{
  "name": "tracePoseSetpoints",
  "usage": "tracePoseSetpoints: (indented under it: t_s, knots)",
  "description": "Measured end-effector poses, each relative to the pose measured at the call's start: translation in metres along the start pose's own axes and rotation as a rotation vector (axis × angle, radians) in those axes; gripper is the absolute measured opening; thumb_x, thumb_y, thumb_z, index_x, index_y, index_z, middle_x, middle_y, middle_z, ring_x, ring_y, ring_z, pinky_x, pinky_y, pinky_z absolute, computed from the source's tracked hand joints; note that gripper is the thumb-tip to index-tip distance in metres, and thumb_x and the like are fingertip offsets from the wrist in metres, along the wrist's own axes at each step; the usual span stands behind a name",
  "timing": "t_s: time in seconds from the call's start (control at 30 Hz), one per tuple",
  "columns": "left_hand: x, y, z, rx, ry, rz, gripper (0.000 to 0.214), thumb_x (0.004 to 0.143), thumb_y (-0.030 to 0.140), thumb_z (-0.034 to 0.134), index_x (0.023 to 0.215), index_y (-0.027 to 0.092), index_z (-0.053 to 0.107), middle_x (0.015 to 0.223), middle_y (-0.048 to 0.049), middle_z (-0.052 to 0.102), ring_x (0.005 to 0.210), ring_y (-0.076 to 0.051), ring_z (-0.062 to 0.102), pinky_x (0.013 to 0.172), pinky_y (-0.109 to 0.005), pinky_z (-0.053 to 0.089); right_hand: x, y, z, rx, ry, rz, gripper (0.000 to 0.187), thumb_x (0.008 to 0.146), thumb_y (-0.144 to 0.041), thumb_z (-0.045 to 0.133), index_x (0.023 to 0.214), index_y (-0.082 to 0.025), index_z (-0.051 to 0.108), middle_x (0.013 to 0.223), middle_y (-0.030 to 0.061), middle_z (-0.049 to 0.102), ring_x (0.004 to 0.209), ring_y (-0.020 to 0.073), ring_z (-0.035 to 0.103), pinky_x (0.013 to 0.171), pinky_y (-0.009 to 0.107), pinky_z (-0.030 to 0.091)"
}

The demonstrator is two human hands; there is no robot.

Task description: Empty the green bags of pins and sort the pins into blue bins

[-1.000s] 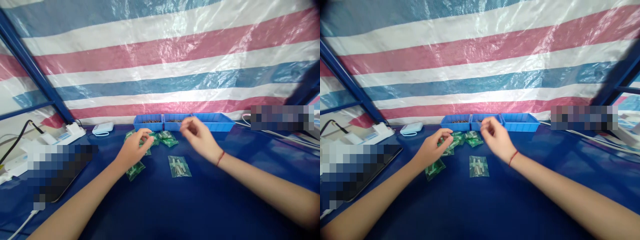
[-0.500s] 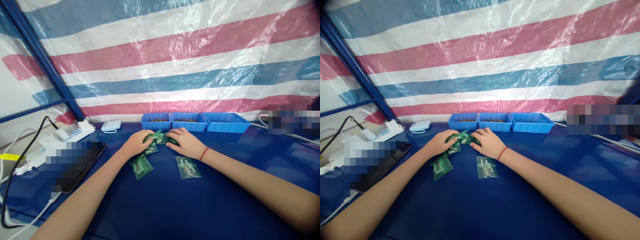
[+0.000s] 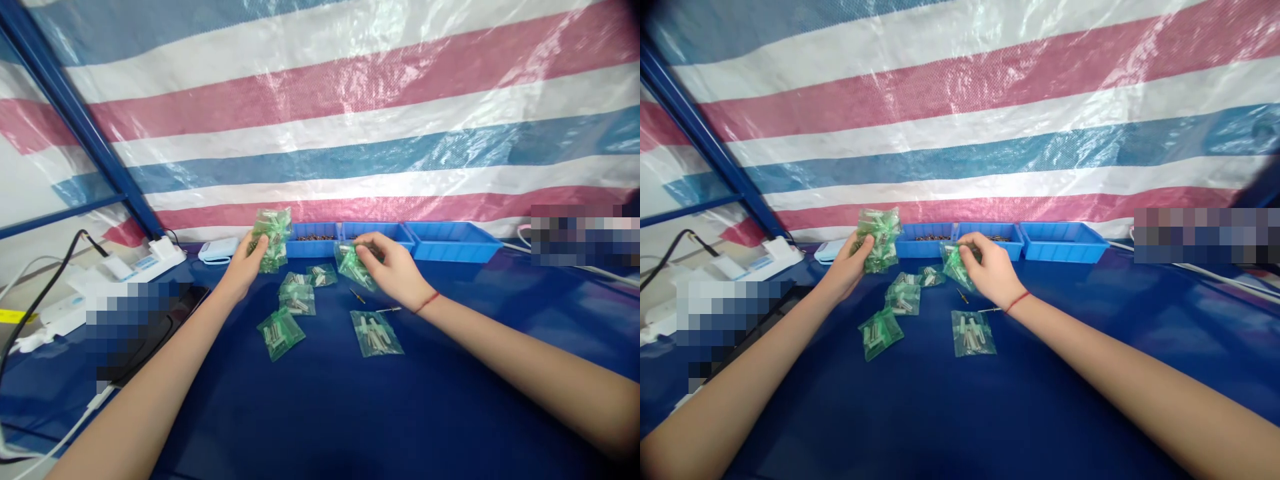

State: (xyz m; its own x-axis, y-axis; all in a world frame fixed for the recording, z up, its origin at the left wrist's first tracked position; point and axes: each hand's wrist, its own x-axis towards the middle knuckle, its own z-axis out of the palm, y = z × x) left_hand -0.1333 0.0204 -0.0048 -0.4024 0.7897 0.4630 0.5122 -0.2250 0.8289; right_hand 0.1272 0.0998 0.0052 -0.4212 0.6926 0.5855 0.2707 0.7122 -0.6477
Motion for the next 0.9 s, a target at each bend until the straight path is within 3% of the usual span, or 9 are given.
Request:
tracePoseSetpoints:
  t_s: [0.07,0.13,0.23,0.37,0.5,0.6,0.7,0.77,0.9]
  knots:
    - [0.000,-0.002,0.001,-0.041,0.001,-0.004,0.044,0.089,0.049,0.045,0.127,0.025,0.049,0.120,-0.0049,0.062,0.110,-0.018,0.057,0.091,-0.029,0.046,0.004,0.003,0.009,0.164,-0.016,0.111,0.023,0.087,-0.034,0.050,0.100,-0.017,0.056,0.076,0.0026,0.062,0.061,0.0142,0.056,0.053,0.026,0.043]
    - [-0.001,-0.003,0.001,-0.021,-0.025,-0.021,0.046,0.089,0.050,0.045,0.124,0.022,0.052,0.116,-0.0066,0.064,0.105,-0.020,0.060,0.087,-0.030,0.048,0.007,0.005,0.015,0.238,-0.136,0.165,0.030,0.086,-0.037,0.052,0.108,-0.017,0.053,0.073,0.0009,0.062,0.058,0.0134,0.056,0.049,0.024,0.042]
    - [-0.005,-0.001,0.003,0.061,-0.105,-0.058,0.049,0.086,0.054,0.046,0.115,0.016,0.059,0.102,-0.0084,0.069,0.092,-0.022,0.064,0.077,-0.030,0.050,0.005,0.000,0.012,0.096,-0.252,0.069,0.027,0.085,-0.034,0.054,0.107,-0.019,0.055,0.086,0.0043,0.066,0.071,0.0153,0.061,0.063,0.028,0.048]
    - [-0.010,0.003,0.006,0.248,-0.211,-0.055,0.042,0.079,0.052,0.057,0.104,0.019,0.065,0.093,-0.0047,0.070,0.086,-0.023,0.062,0.079,-0.033,0.048,-0.015,-0.011,-0.019,-0.221,-0.330,-0.088,0.015,0.085,-0.028,0.051,0.081,-0.019,0.063,0.080,0.0028,0.066,0.068,0.0154,0.059,0.065,0.029,0.045]
    - [-0.017,0.006,0.012,0.413,-0.269,-0.024,0.034,0.076,0.045,0.060,0.100,0.022,0.067,0.091,-0.0049,0.066,0.090,-0.027,0.059,0.088,-0.042,0.042,-0.051,-0.013,-0.050,-0.333,-0.495,-0.085,0.014,0.077,-0.023,0.059,0.090,-0.021,0.065,0.074,0.0010,0.064,0.062,0.0153,0.057,0.058,0.027,0.043]
    - [-0.025,0.016,0.019,0.560,-0.173,0.068,0.035,0.078,0.039,0.058,0.109,0.023,0.064,0.114,-0.0098,0.059,0.113,-0.034,0.047,0.099,-0.051,0.032,-0.069,-0.007,-0.059,-0.350,-0.491,-0.087,0.017,0.078,-0.018,0.055,0.091,-0.022,0.065,0.080,0.0029,0.065,0.066,0.0166,0.059,0.061,0.029,0.045]
    - [-0.042,0.040,0.031,0.654,-0.086,0.314,0.036,0.085,0.033,0.051,0.119,0.024,0.058,0.125,-0.0097,0.053,0.119,-0.031,0.042,0.102,-0.048,0.031,-0.074,-0.001,-0.060,-0.294,-0.444,-0.077,0.018,0.081,-0.016,0.052,0.089,-0.021,0.067,0.084,0.0042,0.066,0.069,0.0170,0.061,0.064,0.030,0.048]
    - [-0.058,0.060,0.041,0.558,-0.188,0.414,0.030,0.089,0.031,0.047,0.116,0.024,0.059,0.117,-0.0077,0.058,0.111,-0.025,0.050,0.098,-0.041,0.038,-0.075,0.001,-0.060,-0.189,-0.399,-0.027,0.016,0.082,-0.019,0.053,0.089,-0.021,0.067,0.084,0.0041,0.067,0.068,0.0165,0.061,0.063,0.030,0.049]
    - [-0.090,0.091,0.064,0.295,-0.474,0.215,0.026,0.087,0.036,0.055,0.110,0.027,0.062,0.101,-0.0011,0.066,0.079,-0.016,0.059,0.073,-0.029,0.048,-0.080,-0.009,-0.059,0.102,-0.308,0.129,0.016,0.083,-0.029,0.056,0.092,-0.021,0.067,0.086,0.0043,0.069,0.072,0.0169,0.063,0.062,0.029,0.052]
